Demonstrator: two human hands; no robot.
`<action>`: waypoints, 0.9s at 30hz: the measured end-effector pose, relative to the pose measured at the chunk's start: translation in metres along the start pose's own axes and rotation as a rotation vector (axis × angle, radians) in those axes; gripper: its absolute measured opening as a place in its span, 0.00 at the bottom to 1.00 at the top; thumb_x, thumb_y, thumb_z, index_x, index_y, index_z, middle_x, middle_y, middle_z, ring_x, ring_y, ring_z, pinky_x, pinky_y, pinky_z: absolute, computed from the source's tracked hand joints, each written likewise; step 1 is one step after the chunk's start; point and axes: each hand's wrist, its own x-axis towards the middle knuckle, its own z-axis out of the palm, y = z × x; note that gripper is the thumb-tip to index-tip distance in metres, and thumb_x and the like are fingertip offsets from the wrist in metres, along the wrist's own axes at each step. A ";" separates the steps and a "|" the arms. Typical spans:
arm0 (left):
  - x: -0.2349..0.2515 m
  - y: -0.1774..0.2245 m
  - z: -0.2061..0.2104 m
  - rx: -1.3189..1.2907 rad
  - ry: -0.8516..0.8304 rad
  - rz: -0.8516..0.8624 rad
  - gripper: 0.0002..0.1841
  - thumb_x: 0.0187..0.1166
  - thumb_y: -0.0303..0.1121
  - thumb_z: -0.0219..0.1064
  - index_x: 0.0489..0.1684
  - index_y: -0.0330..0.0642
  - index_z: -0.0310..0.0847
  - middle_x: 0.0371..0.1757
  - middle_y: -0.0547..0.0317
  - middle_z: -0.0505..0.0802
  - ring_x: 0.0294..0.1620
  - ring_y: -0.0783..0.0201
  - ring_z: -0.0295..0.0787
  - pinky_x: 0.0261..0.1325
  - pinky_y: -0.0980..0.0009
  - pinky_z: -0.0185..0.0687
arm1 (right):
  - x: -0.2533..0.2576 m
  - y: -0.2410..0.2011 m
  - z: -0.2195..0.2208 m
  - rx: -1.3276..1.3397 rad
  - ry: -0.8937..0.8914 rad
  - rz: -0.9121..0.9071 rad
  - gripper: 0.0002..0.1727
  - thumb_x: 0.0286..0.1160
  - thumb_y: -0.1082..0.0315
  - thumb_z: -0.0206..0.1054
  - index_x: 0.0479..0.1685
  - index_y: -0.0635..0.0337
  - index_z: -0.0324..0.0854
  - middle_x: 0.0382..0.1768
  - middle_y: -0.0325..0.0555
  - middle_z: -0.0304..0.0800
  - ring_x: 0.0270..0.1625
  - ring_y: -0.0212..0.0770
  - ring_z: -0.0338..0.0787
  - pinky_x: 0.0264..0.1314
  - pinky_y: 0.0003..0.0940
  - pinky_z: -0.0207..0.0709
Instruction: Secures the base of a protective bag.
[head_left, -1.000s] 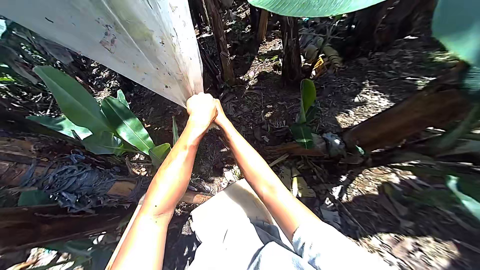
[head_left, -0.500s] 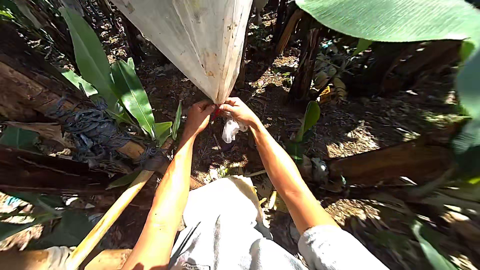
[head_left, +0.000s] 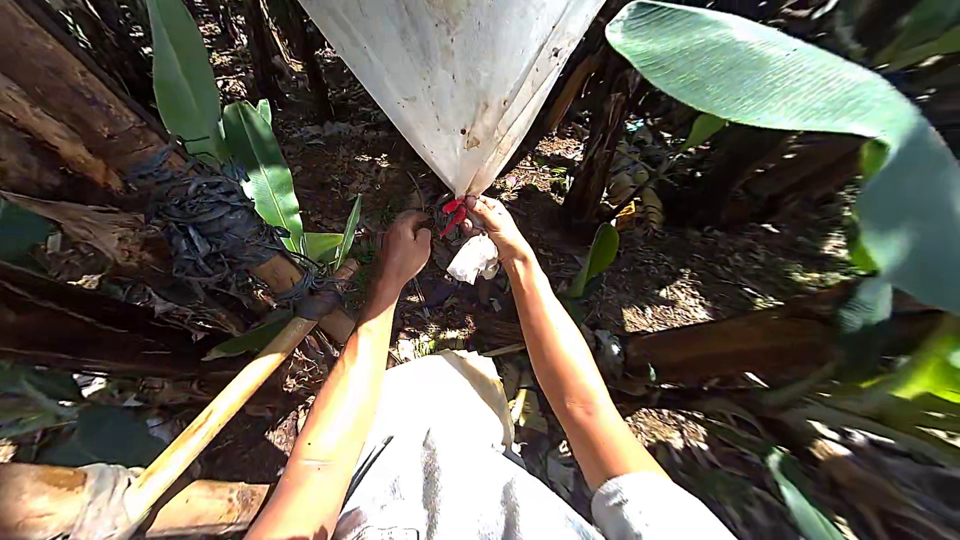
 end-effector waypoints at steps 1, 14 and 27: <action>-0.006 0.006 0.002 -0.079 0.070 0.044 0.20 0.85 0.37 0.57 0.72 0.42 0.80 0.73 0.44 0.84 0.68 0.49 0.86 0.66 0.45 0.82 | 0.001 0.000 0.004 -0.005 -0.002 -0.004 0.10 0.88 0.62 0.58 0.44 0.54 0.82 0.22 0.28 0.81 0.21 0.21 0.76 0.27 0.17 0.73; 0.036 0.019 -0.004 -0.313 -0.078 0.188 0.11 0.87 0.33 0.62 0.51 0.36 0.86 0.44 0.52 0.93 0.46 0.63 0.90 0.58 0.59 0.85 | -0.003 -0.005 0.008 -0.095 -0.004 0.049 0.13 0.90 0.61 0.54 0.48 0.57 0.81 0.28 0.32 0.84 0.25 0.22 0.79 0.29 0.18 0.75; 0.017 0.015 0.012 -0.556 -0.027 0.016 0.10 0.82 0.28 0.69 0.53 0.31 0.80 0.36 0.54 0.92 0.33 0.66 0.91 0.42 0.67 0.91 | 0.002 -0.001 0.020 -0.109 0.074 -0.004 0.13 0.92 0.63 0.52 0.45 0.57 0.81 0.26 0.31 0.82 0.23 0.22 0.77 0.28 0.17 0.74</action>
